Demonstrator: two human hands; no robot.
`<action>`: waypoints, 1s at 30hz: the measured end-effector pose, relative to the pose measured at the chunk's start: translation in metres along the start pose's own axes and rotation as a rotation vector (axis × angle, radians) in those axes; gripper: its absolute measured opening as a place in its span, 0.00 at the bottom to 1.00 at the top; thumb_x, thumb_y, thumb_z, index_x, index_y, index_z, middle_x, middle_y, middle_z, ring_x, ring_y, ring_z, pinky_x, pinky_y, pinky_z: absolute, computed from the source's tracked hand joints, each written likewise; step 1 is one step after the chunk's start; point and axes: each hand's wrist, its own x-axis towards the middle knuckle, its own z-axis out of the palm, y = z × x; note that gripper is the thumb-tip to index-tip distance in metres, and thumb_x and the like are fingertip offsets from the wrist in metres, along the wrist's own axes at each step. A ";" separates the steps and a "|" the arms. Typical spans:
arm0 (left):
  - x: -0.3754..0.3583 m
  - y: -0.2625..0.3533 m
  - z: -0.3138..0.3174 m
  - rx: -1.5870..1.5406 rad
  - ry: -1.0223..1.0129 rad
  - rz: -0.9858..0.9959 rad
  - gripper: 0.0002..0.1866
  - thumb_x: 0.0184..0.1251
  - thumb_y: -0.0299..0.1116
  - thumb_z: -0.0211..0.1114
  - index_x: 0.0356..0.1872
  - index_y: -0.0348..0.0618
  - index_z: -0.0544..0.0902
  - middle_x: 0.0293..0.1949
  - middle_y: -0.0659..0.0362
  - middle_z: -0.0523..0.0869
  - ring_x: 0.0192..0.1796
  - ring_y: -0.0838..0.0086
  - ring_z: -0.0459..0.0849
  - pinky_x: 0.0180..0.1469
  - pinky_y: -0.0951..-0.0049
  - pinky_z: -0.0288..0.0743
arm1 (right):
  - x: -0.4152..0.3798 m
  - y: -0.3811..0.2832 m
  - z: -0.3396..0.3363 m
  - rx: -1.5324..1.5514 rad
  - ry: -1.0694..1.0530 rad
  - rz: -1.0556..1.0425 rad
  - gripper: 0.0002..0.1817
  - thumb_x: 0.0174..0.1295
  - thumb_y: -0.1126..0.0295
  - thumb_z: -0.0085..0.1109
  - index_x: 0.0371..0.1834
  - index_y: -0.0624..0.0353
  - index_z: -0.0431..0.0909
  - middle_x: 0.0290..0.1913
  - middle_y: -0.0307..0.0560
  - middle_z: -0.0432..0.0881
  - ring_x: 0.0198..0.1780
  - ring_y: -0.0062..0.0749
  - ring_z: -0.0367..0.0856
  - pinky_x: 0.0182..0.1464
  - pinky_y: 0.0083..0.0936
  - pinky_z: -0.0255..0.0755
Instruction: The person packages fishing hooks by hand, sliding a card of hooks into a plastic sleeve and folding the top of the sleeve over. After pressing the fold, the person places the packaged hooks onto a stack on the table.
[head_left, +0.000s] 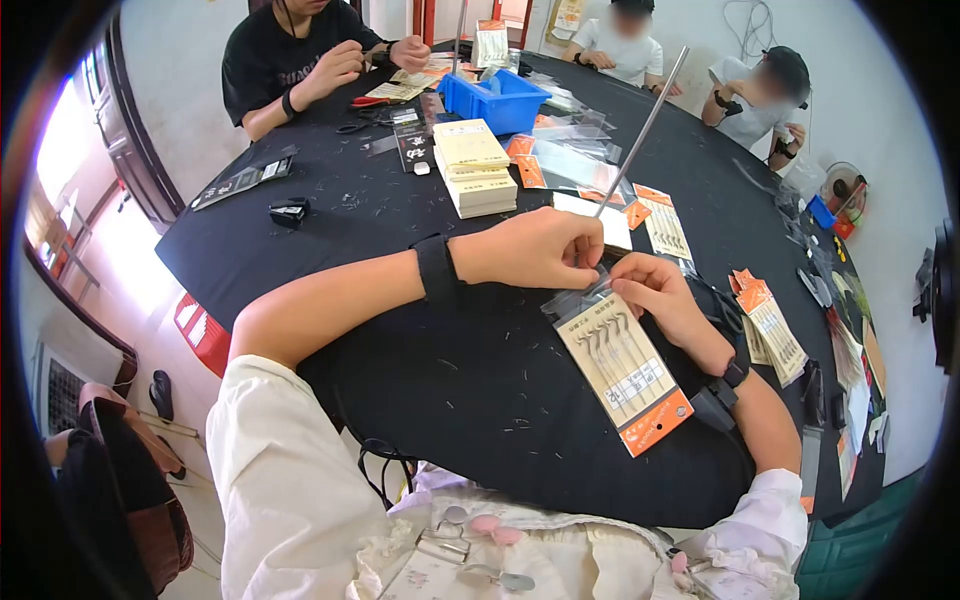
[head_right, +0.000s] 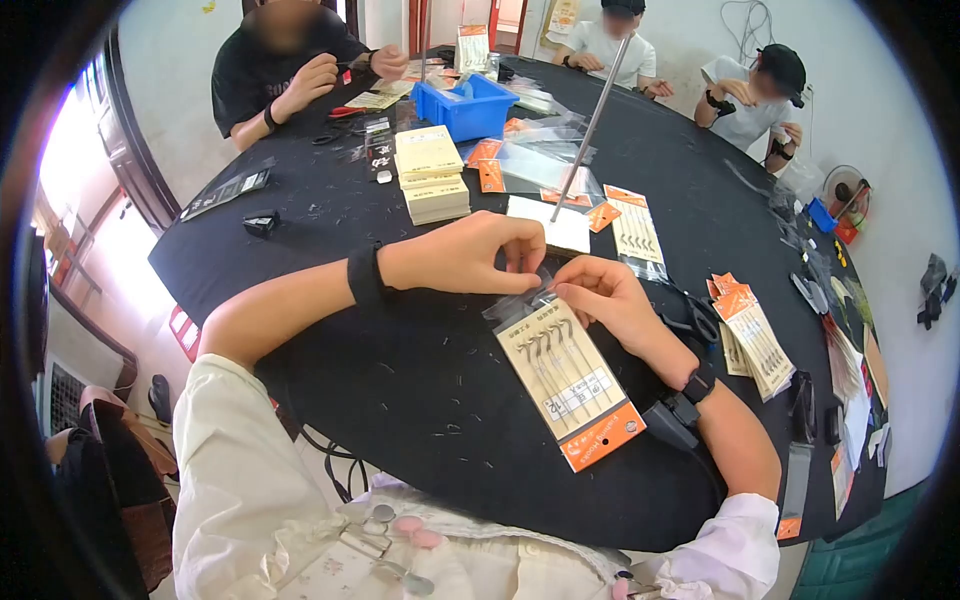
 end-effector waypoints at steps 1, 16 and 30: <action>0.000 -0.001 0.000 0.008 0.000 -0.005 0.08 0.55 0.33 0.64 0.29 0.40 0.78 0.28 0.60 0.81 0.31 0.76 0.80 0.34 0.76 0.71 | 0.001 0.001 0.000 0.005 -0.004 -0.007 0.06 0.60 0.71 0.55 0.37 0.62 0.77 0.27 0.34 0.78 0.24 0.11 0.71 0.25 0.10 0.64; 0.002 0.000 0.004 0.121 0.068 0.080 0.11 0.52 0.39 0.67 0.31 0.43 0.81 0.31 0.59 0.78 0.31 0.73 0.78 0.35 0.74 0.71 | -0.001 -0.004 0.002 0.030 -0.004 0.010 0.07 0.60 0.74 0.56 0.40 0.63 0.76 0.27 0.38 0.80 0.22 0.14 0.73 0.24 0.10 0.65; 0.001 -0.002 0.004 0.126 0.097 0.038 0.10 0.53 0.37 0.65 0.30 0.42 0.83 0.29 0.58 0.81 0.29 0.74 0.79 0.33 0.75 0.72 | -0.001 0.000 -0.001 -0.011 -0.003 0.036 0.07 0.59 0.74 0.57 0.40 0.64 0.77 0.29 0.41 0.82 0.23 0.15 0.76 0.24 0.11 0.67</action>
